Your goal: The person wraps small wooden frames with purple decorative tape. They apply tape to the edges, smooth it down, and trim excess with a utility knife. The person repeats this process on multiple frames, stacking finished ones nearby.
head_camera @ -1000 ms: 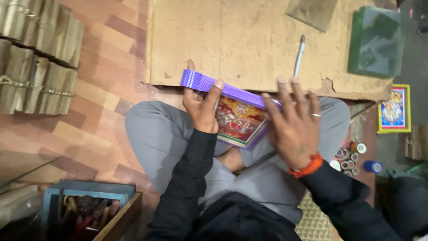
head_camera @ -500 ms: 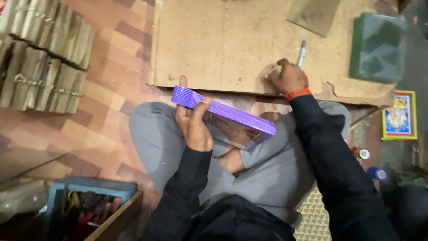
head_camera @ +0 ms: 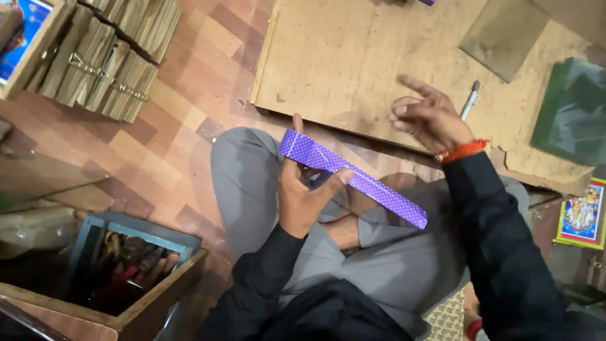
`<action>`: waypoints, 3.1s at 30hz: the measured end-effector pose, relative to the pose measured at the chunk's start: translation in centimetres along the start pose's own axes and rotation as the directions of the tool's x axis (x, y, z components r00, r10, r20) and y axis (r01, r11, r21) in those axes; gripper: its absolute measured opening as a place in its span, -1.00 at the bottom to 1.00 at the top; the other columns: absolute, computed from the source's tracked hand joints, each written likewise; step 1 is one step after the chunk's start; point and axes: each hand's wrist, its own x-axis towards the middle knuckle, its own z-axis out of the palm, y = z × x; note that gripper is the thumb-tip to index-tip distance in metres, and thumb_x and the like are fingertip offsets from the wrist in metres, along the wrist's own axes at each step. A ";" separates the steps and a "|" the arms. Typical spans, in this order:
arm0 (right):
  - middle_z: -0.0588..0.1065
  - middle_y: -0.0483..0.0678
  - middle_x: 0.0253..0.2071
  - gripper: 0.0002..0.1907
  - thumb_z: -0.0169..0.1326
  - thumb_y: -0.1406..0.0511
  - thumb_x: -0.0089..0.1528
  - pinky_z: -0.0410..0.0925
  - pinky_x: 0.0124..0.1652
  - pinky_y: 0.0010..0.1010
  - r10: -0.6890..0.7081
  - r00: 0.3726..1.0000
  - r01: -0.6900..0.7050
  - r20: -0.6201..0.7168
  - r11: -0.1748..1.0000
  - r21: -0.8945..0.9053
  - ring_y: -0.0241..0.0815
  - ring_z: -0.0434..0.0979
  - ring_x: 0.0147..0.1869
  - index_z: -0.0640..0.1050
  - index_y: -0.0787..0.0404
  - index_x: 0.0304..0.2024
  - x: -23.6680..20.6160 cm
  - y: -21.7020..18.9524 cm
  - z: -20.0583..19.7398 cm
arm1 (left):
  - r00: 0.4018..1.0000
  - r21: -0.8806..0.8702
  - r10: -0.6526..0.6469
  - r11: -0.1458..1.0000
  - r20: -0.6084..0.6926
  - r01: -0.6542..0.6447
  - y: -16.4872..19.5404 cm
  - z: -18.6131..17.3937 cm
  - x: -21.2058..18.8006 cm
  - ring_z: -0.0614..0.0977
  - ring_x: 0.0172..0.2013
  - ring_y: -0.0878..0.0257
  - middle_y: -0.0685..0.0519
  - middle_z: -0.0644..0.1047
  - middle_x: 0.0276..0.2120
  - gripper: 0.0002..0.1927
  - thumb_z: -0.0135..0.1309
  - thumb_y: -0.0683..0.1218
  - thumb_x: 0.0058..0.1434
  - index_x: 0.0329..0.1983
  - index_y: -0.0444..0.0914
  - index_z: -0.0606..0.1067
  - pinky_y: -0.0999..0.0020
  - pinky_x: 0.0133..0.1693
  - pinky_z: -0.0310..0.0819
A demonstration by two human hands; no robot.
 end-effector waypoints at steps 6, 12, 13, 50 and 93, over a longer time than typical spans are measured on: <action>0.60 0.06 -0.17 -0.68 0.09 0.56 0.30 0.54 -0.09 -0.31 0.008 0.973 0.026 0.233 0.989 -0.143 -0.10 0.67 -0.12 0.40 0.36 0.09 -3.1 -0.1 9.9 | 1.000 -0.024 0.024 0.999 0.000 -0.024 0.1 -0.2 0.2 0.60 -0.10 0.34 0.08 0.49 -0.10 0.15 0.37 -0.16 0.17 0.64 -0.34 -0.14 0.42 0.02 0.57; 0.59 0.01 -0.19 -0.70 0.17 0.53 0.27 0.51 -0.07 -0.36 -0.073 0.985 0.116 0.159 0.952 -0.282 -0.21 0.64 -0.12 0.42 0.31 0.01 -3.3 -0.1 13.6 | 1.000 -0.037 -0.007 0.999 0.007 0.007 0.1 -1.0 0.4 0.69 0.00 0.24 0.00 0.55 0.01 0.16 0.36 -0.14 0.15 0.63 -0.31 -0.15 0.34 0.10 0.62; 0.58 0.01 -0.20 -0.70 0.17 0.52 0.27 0.52 -0.08 -0.36 -0.067 0.987 0.108 0.147 0.951 -0.290 -0.20 0.65 -0.13 0.42 0.30 0.01 -3.2 -0.1 13.7 | 1.000 -0.041 -0.021 0.999 0.009 0.021 0.1 -1.1 0.4 0.70 0.00 0.23 -0.02 0.56 0.00 0.17 0.36 -0.13 0.16 0.64 -0.30 -0.16 0.33 0.10 0.62; 0.58 0.02 -0.19 -0.63 0.16 0.51 0.27 0.48 -0.15 -0.42 -0.075 0.995 0.094 0.066 0.924 -0.370 -0.23 0.61 -0.15 0.33 0.22 0.05 -2.4 -0.2 10.7 | 0.994 0.203 0.066 0.978 -0.084 -0.048 -0.2 -0.6 1.2 0.53 0.24 0.12 -0.18 0.29 0.37 0.22 0.45 -0.05 0.05 0.62 -0.25 -0.09 0.24 0.02 0.66; 0.30 0.10 0.46 -0.41 -0.16 0.38 0.27 0.03 0.46 -0.09 -0.443 0.838 0.068 0.320 -0.496 -0.866 -0.01 0.22 0.57 0.36 0.30 0.39 -13.0 5.2 19.2 | 0.922 0.925 0.290 0.203 0.256 -0.321 -7.3 -6.5 16.3 0.52 0.00 -0.13 -0.14 0.56 -0.14 -0.76 0.21 -0.01 0.10 -0.30 -0.26 0.65 -0.04 0.04 0.38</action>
